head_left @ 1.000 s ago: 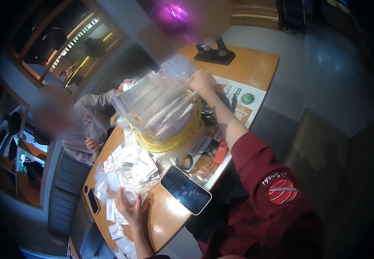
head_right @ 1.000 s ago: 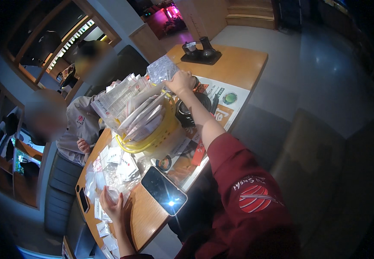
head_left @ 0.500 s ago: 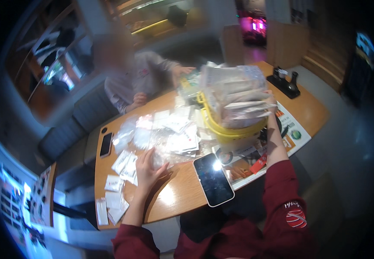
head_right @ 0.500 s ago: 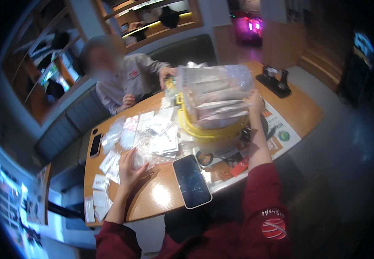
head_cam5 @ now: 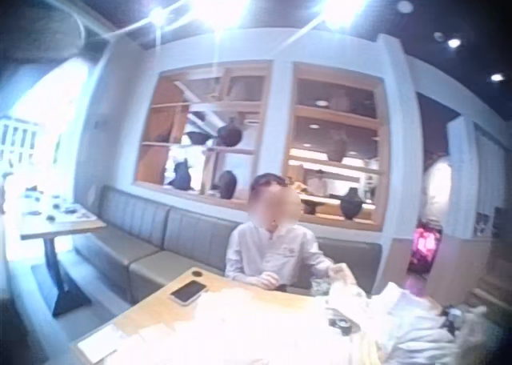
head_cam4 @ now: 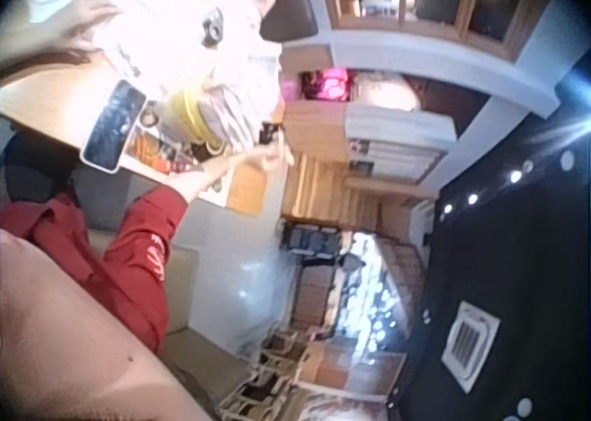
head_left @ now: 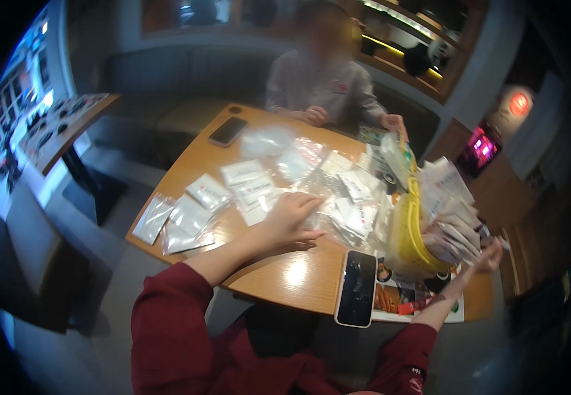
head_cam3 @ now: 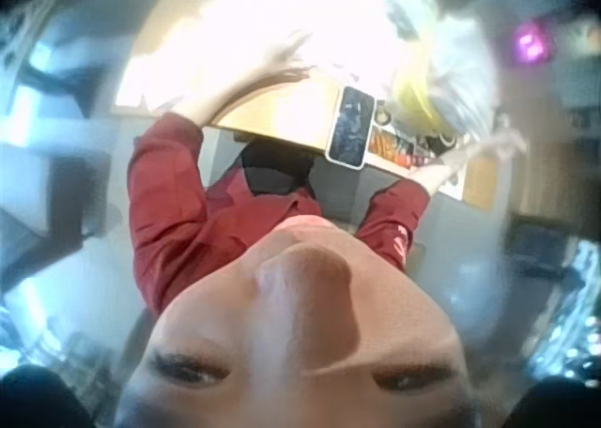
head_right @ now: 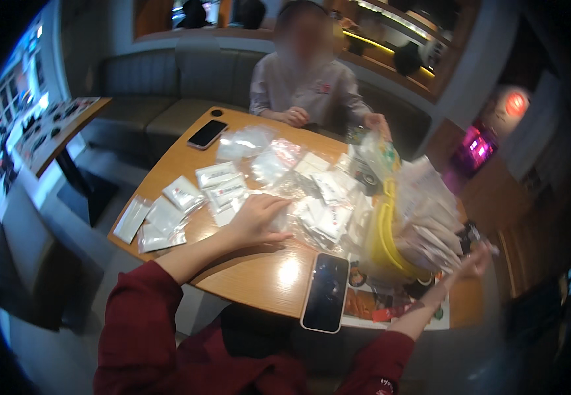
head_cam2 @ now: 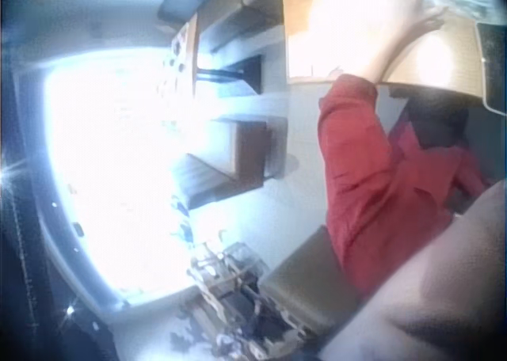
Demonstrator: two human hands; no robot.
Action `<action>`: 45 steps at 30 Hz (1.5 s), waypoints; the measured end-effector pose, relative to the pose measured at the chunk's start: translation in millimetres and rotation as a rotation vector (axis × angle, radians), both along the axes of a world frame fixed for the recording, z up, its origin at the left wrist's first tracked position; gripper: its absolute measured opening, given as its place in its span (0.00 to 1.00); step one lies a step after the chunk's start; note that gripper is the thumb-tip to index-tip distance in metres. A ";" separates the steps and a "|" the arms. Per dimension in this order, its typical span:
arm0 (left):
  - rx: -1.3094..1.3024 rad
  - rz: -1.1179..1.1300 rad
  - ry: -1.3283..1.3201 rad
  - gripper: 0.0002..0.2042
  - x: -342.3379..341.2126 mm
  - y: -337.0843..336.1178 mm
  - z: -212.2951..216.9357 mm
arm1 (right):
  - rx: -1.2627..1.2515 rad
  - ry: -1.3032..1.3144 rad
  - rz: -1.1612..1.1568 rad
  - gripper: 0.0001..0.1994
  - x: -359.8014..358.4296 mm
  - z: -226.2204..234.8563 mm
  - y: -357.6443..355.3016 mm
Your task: The person sits at a table and repeatedly folds small white paper sheets into compact rectangles. They then place each folded sheet into a small transparent plastic bag. The person handles the items one at a time, stacking the finished packages on the table. A coworker is visible across the table performing similar packing actions.
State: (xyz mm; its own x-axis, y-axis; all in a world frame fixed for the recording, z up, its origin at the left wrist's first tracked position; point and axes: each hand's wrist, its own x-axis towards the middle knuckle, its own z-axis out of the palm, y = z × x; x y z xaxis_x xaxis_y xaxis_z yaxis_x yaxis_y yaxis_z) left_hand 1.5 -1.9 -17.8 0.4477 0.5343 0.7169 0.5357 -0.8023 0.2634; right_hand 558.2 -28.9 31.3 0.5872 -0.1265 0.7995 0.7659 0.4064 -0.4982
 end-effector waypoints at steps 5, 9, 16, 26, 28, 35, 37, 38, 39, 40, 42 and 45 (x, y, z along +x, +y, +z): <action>-0.004 0.021 -0.024 0.32 -5.2 5.2 -5.5 | 0.426 -0.006 0.112 0.08 -134.5 99.0 -70.4; -0.016 0.029 -0.089 0.31 -11.9 4.7 -1.2 | 0.023 -0.339 0.473 0.10 -238.8 64.1 -45.8; -0.076 0.037 -0.150 0.32 -12.5 8.2 11.7 | -0.797 -0.325 1.356 0.10 -359.2 7.1 8.5; 0.070 0.089 -0.098 0.33 -8.3 -0.8 21.8 | -0.985 -0.214 1.373 0.09 -333.5 -7.4 18.6; 0.066 0.072 -0.080 0.33 -8.5 -2.9 21.1 | -1.022 -0.196 1.445 0.08 -338.8 -5.6 15.5; 0.066 -0.031 0.000 0.31 -2.0 -16.6 27.0 | -1.145 -0.289 1.430 0.09 -348.2 -11.6 11.7; 0.060 -0.044 0.021 0.31 -0.9 -18.9 25.9 | -1.272 -0.207 1.402 0.09 -351.3 -3.4 7.4; 0.053 -0.049 0.027 0.31 -1.0 -19.1 24.6 | -1.335 -0.165 1.387 0.09 -353.1 -1.0 5.6; 0.048 -0.055 0.031 0.31 -0.3 -18.7 24.1 | -1.310 -0.118 1.417 0.09 -354.4 -1.8 4.9; 0.050 -0.051 0.035 0.31 0.0 -18.5 23.9 | -1.285 -0.072 1.447 0.10 -355.8 -3.3 4.3; 0.055 -0.037 0.044 0.31 0.1 -17.8 23.8 | -1.243 0.012 1.533 0.10 -355.8 -8.1 5.0; 0.043 -0.028 0.020 0.31 1.3 -17.0 21.8 | -1.204 0.100 1.704 0.12 -355.0 -12.9 7.0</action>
